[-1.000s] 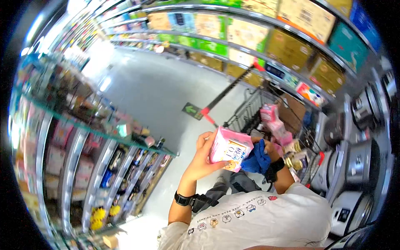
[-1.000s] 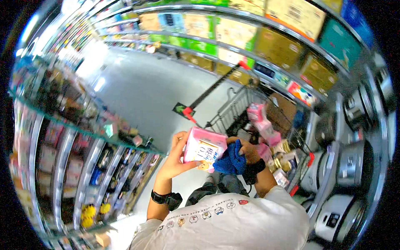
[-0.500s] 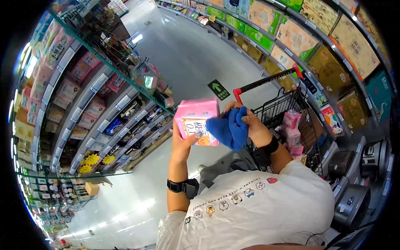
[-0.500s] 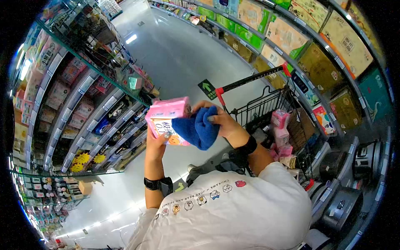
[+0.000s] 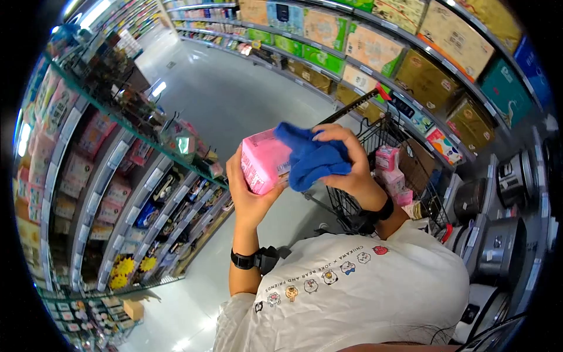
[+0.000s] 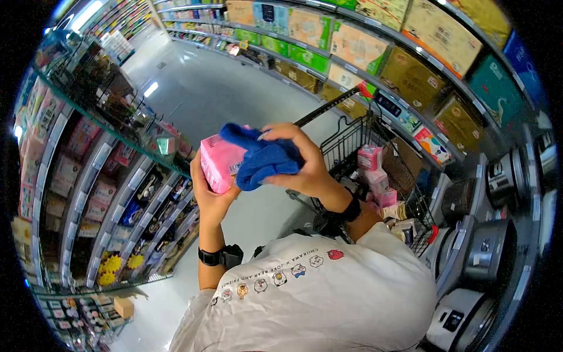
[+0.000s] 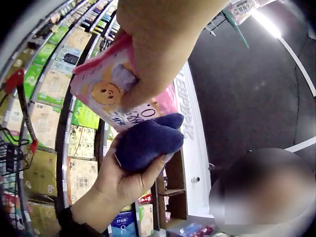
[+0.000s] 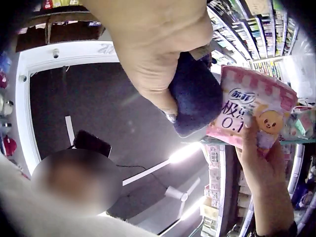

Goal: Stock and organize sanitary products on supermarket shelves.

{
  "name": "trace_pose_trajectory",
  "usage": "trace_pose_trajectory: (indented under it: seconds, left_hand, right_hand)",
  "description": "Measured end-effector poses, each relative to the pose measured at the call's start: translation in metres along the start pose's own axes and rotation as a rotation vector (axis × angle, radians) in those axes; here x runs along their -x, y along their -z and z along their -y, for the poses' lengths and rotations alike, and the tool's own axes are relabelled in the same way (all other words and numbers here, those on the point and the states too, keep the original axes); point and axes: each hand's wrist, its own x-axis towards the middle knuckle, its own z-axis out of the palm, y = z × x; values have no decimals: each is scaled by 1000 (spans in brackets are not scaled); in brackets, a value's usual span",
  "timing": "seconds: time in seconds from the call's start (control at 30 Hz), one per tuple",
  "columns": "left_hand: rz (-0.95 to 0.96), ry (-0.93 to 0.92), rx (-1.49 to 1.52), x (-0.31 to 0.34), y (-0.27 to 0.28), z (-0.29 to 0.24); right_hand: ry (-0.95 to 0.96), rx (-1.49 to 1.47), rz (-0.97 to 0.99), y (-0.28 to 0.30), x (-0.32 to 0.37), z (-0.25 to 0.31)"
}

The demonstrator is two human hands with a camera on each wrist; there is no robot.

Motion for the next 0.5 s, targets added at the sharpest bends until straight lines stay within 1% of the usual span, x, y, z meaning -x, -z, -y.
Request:
trace_pose_trajectory:
  seconds: [0.03,0.07,0.1,0.13,0.17,0.2,0.23,0.27,0.33,0.4,0.43,0.5]
  left_hand:
    - [-23,-49,-62,-3,-1,-5]
    - [-4,-85,-104,-4,-1,-6]
    - [11,-121,-147,-4,2,-5]
    - [21,-159,-192,-5,4,-5]
    - [10,-179,-147,-5,3,-5]
    - [46,-204,-170,-5,4,-5]
    - [82,-230,-196,-6,7,-5]
    - [121,-254,-222,-5,10,-6]
    - [172,-278,-243,-3,12,-6]
    - [222,-338,-242,-3,14,-4]
    - [211,-349,-238,-3,15,-4]
    - [186,-364,-232,-5,19,-3]
  right_hand:
    - [46,87,28,2,-1,1]
    - [86,171,59,2,0,2]
    - [86,237,25,3,2,2]
    - [40,197,-53,2,4,3]
    - [0,155,-129,2,5,3]
    - [-39,111,-203,1,5,3]
    - [-11,140,-298,-2,2,5]
    - [14,60,-385,-4,0,0]
    - [38,-57,-441,-13,-5,2]
    - [85,209,-254,-14,-7,4]
    - [49,172,-201,-21,-7,3]
    - [44,264,-219,-19,-7,-3]
